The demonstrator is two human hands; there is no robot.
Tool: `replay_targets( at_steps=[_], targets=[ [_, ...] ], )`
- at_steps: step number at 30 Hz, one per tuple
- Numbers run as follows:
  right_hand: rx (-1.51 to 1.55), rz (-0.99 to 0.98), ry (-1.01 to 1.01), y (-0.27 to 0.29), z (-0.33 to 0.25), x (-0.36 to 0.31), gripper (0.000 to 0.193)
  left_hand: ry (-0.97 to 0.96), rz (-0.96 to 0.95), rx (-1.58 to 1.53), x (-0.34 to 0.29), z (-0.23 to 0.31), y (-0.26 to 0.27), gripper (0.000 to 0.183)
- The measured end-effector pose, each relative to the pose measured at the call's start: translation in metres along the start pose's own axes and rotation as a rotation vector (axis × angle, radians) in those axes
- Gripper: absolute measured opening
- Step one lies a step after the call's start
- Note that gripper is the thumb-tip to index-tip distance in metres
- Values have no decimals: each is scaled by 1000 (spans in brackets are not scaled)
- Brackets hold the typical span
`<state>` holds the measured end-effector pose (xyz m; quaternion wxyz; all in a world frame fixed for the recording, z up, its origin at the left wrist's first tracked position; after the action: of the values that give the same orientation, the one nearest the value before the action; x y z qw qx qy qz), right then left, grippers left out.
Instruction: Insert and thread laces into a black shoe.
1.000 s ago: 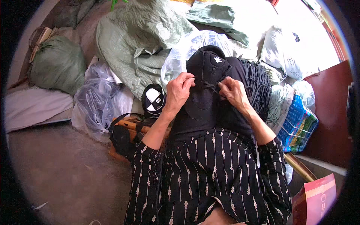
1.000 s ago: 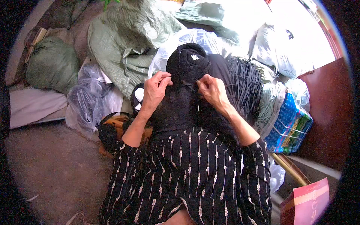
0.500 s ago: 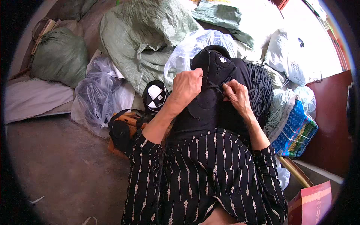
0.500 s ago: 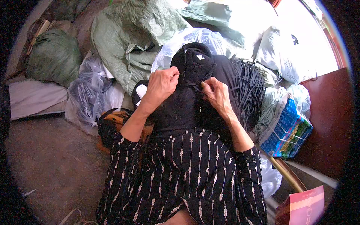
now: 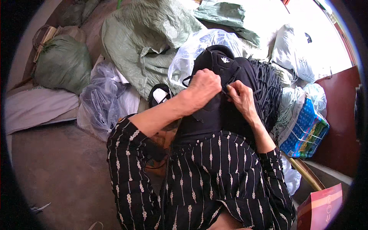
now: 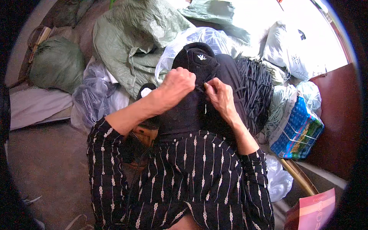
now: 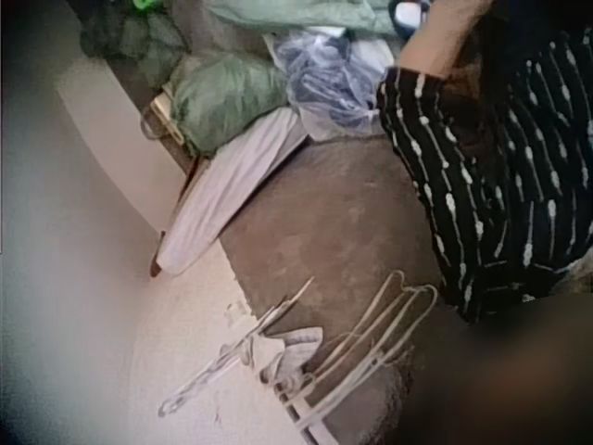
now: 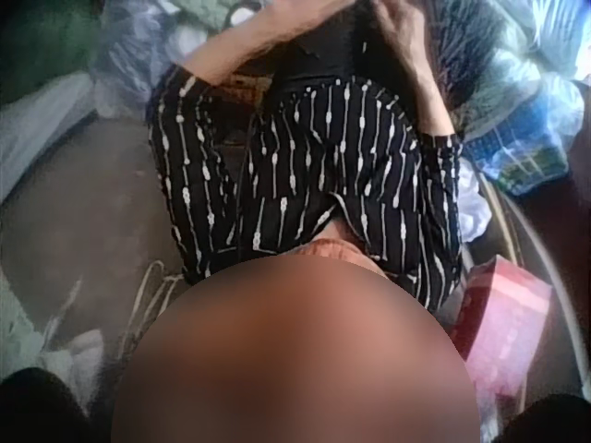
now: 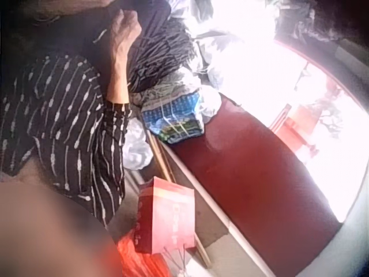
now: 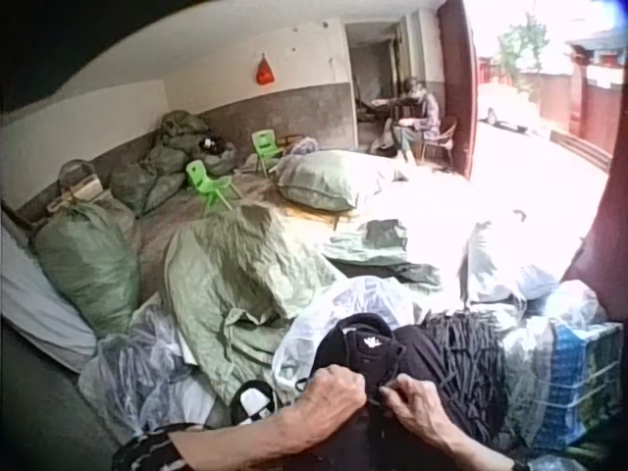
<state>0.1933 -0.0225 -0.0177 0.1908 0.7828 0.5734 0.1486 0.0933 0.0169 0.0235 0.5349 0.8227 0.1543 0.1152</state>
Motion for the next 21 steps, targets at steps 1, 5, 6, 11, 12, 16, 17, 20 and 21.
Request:
replay_targets(
  at_steps=[1, 5, 6, 11, 12, 16, 17, 20, 21],
  targets=[
    [-93, 97, 125, 7, -12, -3, 16, -63, 110, -103, -7, -5, 8, 10],
    [-440, 261, 445, 16, -44, -14, 20, -187, 358, -200, -27, -22, 28, 7],
    [-505, 236, 568, 15, -54, -17, 25, -258, 488, -127, -33, -20, 40, 7],
    [-456, -60, 696, 27, -66, 1, 28, -401, 332, -176, -23, -18, 34, 8],
    [-435, -42, 714, 33, -70, 8, 28, -401, 337, -172, -21, -19, 35, 8],
    [-68, 78, 310, 59, -55, 65, 30, -444, 288, -290, -16, -20, 32, 9],
    [-155, -68, 191, 40, -47, 73, 36, -422, 265, -310, -18, -23, 29, 8],
    [-104, -135, 212, 10, -55, 55, 61, -336, 215, -358, -33, -33, 22, 6],
    [-137, -158, 247, 3, -59, 43, 63, -328, 275, -377, -43, -37, 26, 7]
  ],
)
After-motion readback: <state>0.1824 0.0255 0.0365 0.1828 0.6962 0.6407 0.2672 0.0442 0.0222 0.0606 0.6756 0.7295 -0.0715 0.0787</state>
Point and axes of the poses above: each hand's wrist, its own x-axis towards the middle knuckle, its own y-axis out of the back of the hand, z = x × y, the point moved 9 cm from there along x, towards the middle knuckle, and after that the axes turned 8 degrees about -y, right-handed, at the moved point
